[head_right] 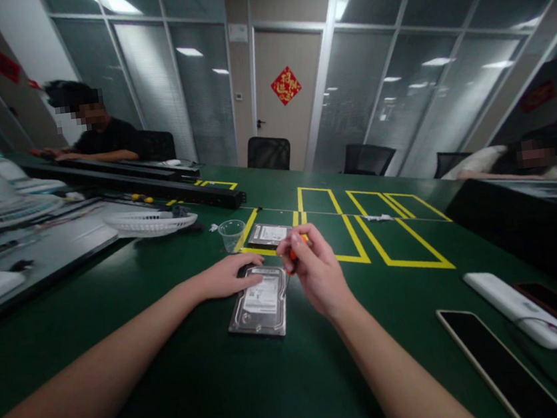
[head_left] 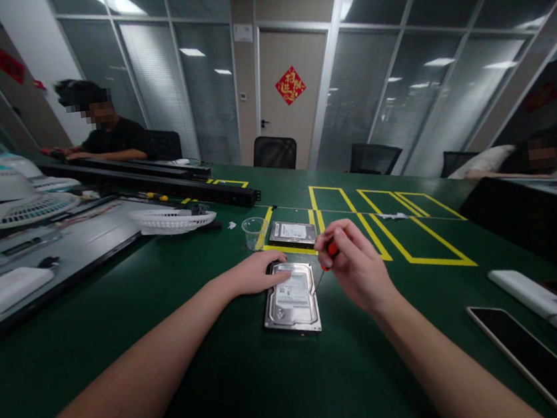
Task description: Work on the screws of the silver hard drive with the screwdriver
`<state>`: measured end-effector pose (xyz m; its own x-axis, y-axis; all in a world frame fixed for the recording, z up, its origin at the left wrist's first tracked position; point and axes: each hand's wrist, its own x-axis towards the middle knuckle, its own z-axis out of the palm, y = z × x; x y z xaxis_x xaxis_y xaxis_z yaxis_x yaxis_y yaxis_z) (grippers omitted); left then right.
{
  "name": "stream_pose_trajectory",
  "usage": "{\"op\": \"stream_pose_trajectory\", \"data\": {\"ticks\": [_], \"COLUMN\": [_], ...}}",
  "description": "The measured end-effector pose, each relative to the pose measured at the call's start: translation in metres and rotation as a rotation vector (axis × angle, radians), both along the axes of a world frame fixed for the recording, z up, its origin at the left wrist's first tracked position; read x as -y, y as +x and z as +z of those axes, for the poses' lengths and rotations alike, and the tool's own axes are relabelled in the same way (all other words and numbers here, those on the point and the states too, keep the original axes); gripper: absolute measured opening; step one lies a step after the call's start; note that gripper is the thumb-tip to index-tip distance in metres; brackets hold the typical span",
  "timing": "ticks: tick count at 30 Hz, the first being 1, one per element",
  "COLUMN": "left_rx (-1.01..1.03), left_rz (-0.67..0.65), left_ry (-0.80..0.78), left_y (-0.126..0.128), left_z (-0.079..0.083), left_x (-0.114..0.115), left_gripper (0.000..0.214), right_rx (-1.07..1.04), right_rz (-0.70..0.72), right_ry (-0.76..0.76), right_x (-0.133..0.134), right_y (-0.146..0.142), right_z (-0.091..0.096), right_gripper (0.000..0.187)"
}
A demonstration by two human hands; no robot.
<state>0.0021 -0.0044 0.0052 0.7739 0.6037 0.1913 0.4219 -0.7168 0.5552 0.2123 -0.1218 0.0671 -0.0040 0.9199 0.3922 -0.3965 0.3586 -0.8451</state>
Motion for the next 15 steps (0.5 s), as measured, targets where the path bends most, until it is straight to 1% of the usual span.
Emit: {"op": "stream_pose_trajectory", "data": {"ticks": [2,4,12,15], "left_rx": [-0.005,-0.006,0.002,0.007], "left_rz": [0.007,0.012,-0.001,-0.002], "left_ry": [-0.004,-0.008,0.01,0.009], "left_y": [0.0,0.0001,0.0006,0.0007], "left_z": [0.0001,0.0,-0.001,-0.0007], "left_x": [0.0,0.0,0.0003,0.0005], "left_gripper": [0.04,0.041,0.04,0.039], "right_rx": [-0.009,-0.011,0.005,0.001], "right_rz": [0.015,0.025,0.011,0.01], "right_ry": [0.006,0.001,-0.017,-0.025], "right_x": [-0.0007,-0.0012,0.0006,0.0004], "right_y": [0.0002,0.001,0.0016,0.0001], "right_z": [0.0009,0.0016,-0.0016,-0.0018], "right_gripper": [0.023,0.029,0.01,0.009]}}
